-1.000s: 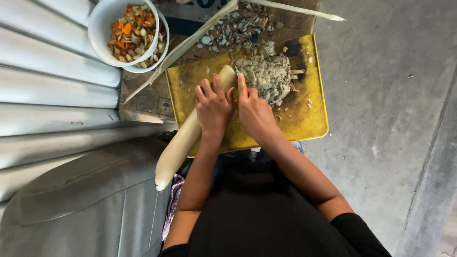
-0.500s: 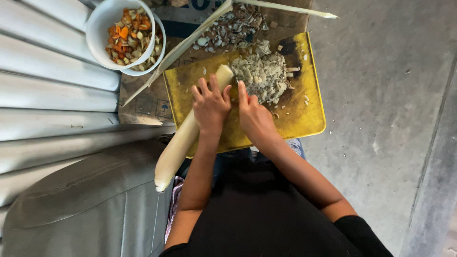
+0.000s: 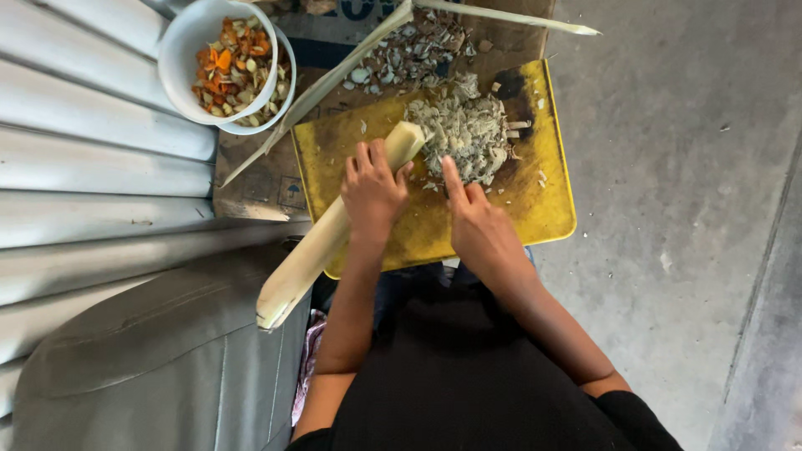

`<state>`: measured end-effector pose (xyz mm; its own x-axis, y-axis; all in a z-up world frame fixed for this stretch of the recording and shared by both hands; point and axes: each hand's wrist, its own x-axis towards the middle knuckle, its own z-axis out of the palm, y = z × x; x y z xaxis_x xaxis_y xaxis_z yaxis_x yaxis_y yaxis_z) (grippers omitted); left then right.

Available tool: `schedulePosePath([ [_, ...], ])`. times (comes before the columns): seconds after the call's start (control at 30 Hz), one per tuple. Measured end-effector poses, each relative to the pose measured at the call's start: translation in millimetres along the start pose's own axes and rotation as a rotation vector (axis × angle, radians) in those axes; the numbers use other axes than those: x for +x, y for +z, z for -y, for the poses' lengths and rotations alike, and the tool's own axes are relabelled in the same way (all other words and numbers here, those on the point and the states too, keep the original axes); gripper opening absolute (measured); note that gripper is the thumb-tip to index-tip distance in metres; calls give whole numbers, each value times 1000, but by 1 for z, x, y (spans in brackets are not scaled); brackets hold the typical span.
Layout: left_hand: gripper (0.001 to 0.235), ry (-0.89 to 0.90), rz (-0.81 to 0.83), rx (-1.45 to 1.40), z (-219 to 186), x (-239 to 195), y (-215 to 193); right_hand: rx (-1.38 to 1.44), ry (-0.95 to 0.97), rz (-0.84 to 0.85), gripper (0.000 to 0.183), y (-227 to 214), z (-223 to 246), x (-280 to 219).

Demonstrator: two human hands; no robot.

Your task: The person uses a knife to scrape the outer surface of a plant stalk and then cuts it into smaller pieces on a yellow cutting board.

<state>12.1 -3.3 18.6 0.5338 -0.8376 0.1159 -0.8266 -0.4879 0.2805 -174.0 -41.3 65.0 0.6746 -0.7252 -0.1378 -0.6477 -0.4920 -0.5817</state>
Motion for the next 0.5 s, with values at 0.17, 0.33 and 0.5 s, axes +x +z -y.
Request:
schedulePosePath([
  [0.17, 54, 69, -144, 137, -2, -3, 10, -46, -25, -26, 80, 20, -1, 13],
  [0.33, 54, 110, -116, 192, 11, 3, 14, -89, -24, 5, 82, 37, -6, 36],
  [0.5, 59, 125, -129, 208, 9, 4, 15, -204, -11, -36, 76, 58, -1, 53],
])
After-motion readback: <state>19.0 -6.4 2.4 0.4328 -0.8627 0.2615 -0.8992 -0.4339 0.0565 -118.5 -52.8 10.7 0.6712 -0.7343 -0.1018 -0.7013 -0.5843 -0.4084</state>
